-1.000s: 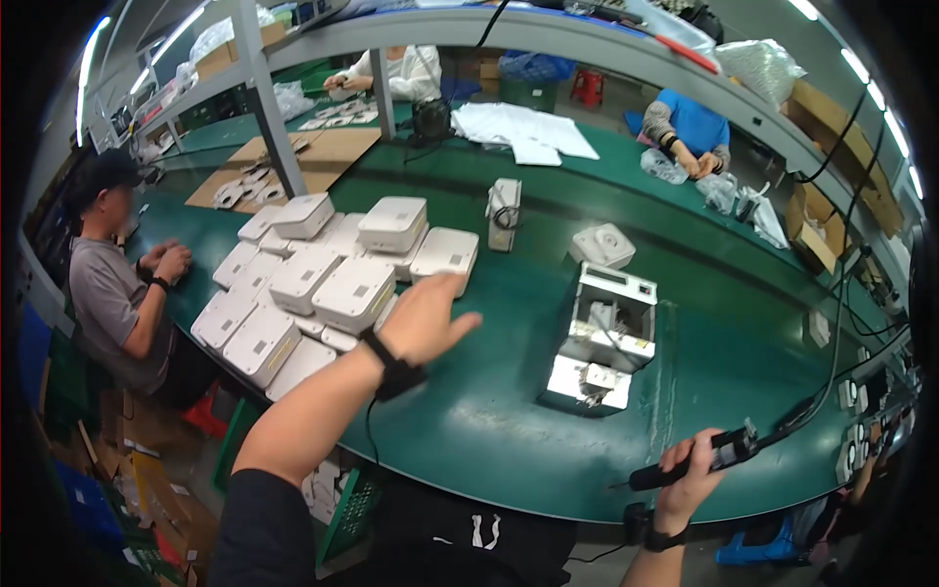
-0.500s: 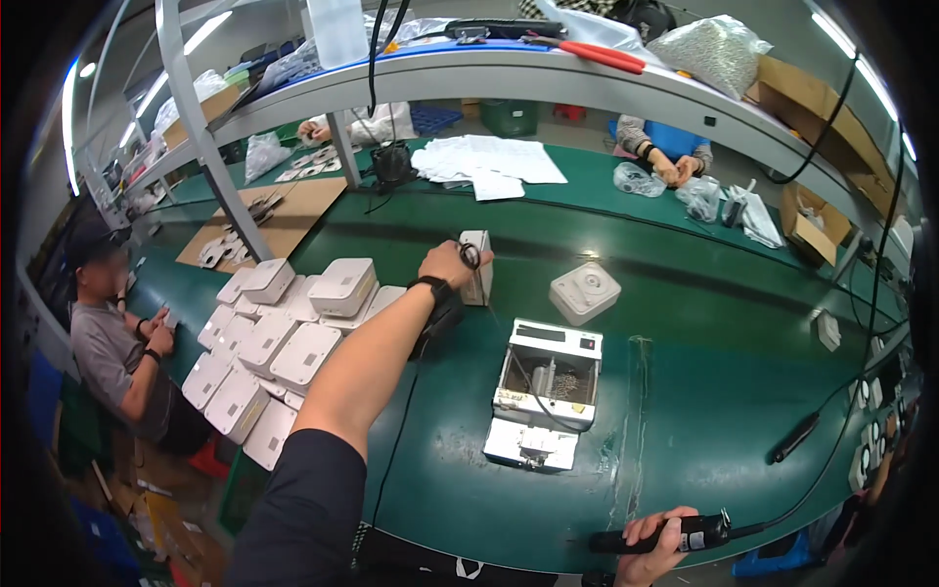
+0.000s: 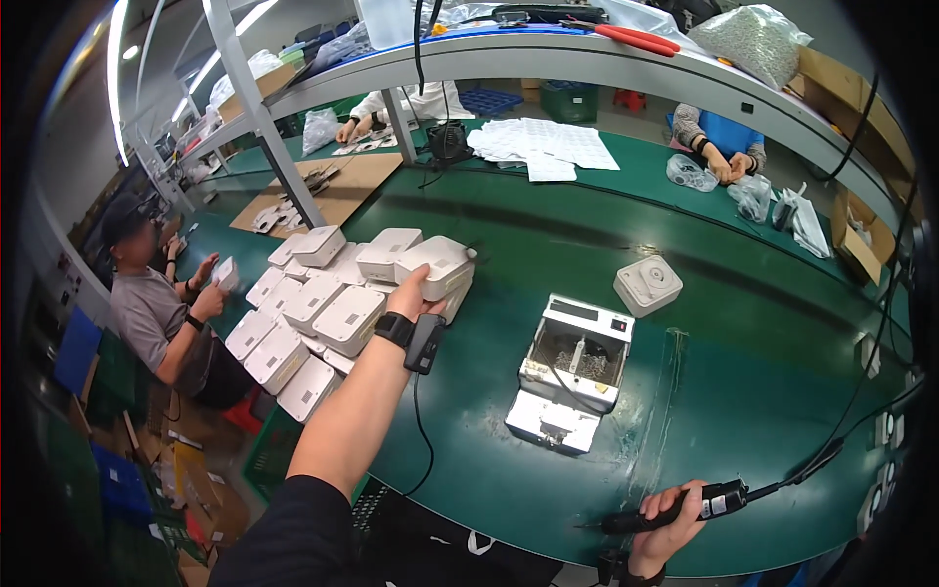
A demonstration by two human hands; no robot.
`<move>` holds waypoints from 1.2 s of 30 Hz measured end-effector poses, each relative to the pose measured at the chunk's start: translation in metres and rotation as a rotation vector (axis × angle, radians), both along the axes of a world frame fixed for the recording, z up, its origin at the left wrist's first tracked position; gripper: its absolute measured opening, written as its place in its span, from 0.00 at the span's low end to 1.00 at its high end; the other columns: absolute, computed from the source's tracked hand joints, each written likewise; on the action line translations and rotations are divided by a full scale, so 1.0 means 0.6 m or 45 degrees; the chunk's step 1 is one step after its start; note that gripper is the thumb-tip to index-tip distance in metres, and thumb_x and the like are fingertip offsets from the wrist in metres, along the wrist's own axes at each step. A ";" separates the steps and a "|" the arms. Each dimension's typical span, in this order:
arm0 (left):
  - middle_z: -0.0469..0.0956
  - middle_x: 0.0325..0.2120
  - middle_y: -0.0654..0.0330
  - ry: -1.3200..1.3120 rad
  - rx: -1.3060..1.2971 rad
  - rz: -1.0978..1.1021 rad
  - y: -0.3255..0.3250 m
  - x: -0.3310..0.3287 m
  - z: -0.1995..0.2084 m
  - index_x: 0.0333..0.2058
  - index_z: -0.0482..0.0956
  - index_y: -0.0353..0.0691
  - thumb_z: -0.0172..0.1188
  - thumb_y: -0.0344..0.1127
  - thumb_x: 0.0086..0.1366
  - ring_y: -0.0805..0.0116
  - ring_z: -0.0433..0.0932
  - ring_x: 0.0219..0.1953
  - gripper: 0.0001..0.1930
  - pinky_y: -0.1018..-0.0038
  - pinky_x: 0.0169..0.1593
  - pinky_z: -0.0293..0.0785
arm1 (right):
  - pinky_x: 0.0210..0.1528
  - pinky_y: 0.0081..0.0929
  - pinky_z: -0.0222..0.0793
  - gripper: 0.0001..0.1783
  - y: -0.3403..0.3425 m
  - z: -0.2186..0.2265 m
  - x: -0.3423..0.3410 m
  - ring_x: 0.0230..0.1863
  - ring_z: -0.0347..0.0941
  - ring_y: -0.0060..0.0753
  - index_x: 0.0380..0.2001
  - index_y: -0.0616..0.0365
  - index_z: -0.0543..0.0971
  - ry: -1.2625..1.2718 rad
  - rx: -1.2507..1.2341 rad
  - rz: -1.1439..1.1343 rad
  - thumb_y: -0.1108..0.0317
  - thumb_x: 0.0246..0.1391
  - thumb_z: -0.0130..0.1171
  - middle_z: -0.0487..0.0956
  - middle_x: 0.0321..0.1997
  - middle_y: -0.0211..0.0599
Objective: The person picks up a white box, places it on the table, and uses a power screwdriver to drive screws into it. They then turn the box over, place it on a stack, and repeat the process with another box.
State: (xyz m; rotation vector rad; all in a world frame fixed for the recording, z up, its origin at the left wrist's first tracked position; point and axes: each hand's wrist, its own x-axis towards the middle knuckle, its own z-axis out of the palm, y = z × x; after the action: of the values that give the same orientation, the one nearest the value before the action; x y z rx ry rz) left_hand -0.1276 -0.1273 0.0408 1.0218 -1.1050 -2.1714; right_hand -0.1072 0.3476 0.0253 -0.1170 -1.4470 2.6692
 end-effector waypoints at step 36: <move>0.65 0.59 0.43 -1.073 -2.431 -0.367 0.088 0.554 -0.048 0.58 0.69 0.40 0.64 0.32 0.55 0.45 0.65 0.61 0.30 0.57 0.64 0.61 | 0.26 0.23 0.59 0.12 0.012 -0.007 0.068 0.19 0.59 0.21 0.36 0.53 0.66 0.233 0.132 -0.063 0.56 0.64 0.46 0.63 0.21 0.28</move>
State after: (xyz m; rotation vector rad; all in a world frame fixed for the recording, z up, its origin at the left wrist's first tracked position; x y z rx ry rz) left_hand 0.2050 -0.0746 0.0121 0.6189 -2.7049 0.0745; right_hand -0.0664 0.3549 0.0210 0.0960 -1.4994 2.4854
